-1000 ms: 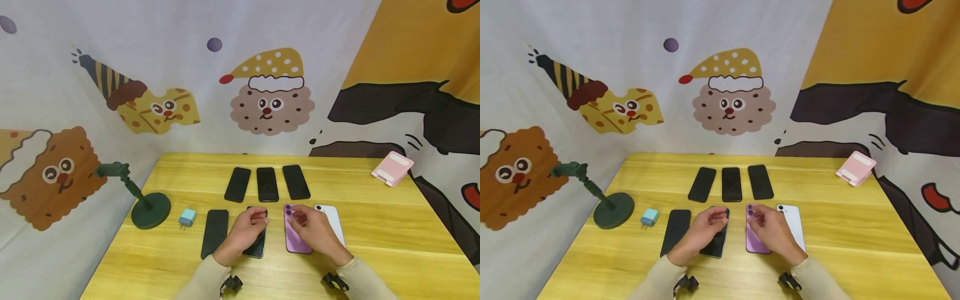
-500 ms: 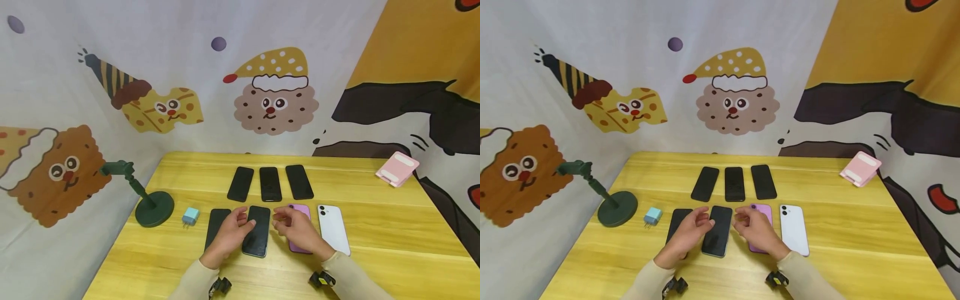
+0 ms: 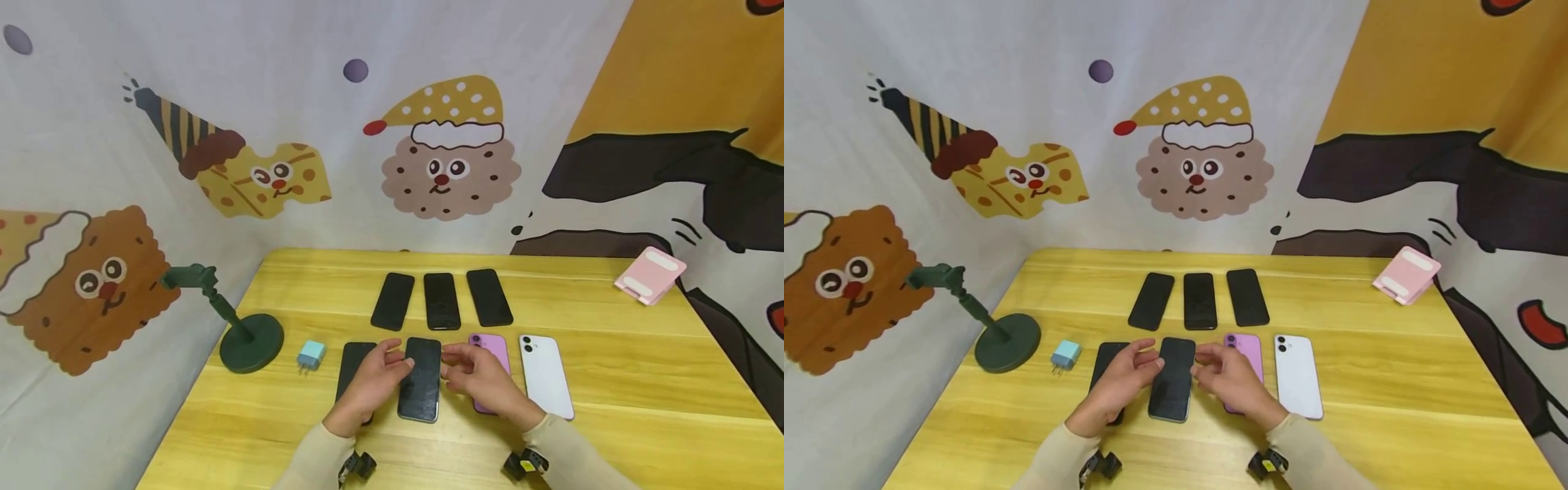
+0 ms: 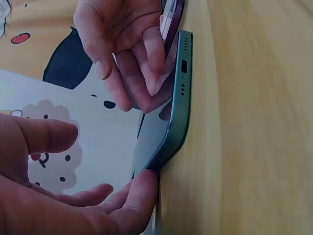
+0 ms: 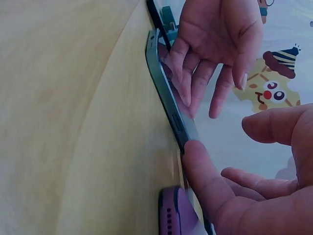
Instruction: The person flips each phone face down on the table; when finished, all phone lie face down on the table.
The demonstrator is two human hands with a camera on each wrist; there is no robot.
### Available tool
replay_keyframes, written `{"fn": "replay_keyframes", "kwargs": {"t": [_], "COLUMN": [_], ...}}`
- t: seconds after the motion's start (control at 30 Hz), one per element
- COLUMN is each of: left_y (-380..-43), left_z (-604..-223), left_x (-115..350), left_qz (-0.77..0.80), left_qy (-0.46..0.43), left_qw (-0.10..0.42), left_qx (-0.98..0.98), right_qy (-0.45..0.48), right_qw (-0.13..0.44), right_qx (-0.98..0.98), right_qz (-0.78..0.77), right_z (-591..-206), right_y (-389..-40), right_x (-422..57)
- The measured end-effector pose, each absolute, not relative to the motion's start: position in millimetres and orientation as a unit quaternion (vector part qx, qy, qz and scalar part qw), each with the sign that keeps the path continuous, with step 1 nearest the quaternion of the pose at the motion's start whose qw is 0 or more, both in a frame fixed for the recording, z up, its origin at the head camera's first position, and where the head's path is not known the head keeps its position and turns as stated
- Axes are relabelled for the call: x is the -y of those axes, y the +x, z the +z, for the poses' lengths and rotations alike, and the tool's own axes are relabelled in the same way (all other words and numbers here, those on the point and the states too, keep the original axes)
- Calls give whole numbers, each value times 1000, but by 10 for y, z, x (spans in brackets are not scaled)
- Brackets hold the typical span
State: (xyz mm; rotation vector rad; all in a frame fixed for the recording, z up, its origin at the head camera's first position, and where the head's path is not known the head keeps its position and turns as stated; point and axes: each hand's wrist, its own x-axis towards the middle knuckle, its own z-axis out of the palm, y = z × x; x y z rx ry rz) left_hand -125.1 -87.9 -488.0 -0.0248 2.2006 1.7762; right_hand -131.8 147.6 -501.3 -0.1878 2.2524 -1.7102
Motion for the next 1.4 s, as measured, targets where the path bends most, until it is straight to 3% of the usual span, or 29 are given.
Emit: {"fn": "replay_keyframes", "kwargs": {"t": [0.27,0.7,0.9,1.4], "left_y": [-1296,-1341,-1380,-1363], "left_z": [-4846,-4902,-4936,-4945], "left_x": [895,809,712,434], "left_qz": [647,689,712,703], "left_qy": [-7,19,41,32], "left_qw": [152,143,164,234], "left_qx": [-747,-710,-682,-671], "right_qy": [-80,-93,-64,-39], "right_qw": [122,118,156,156], "right_qx": [-824,-821,-766,-761], "right_qz": [-548,-551,-620,-629], "right_z": [-4985,-4985,-4972,-4962], "right_y": [-1298,-1241,-1245,-1251], "right_x": [-1445,-1371,-1331,-1510]}}
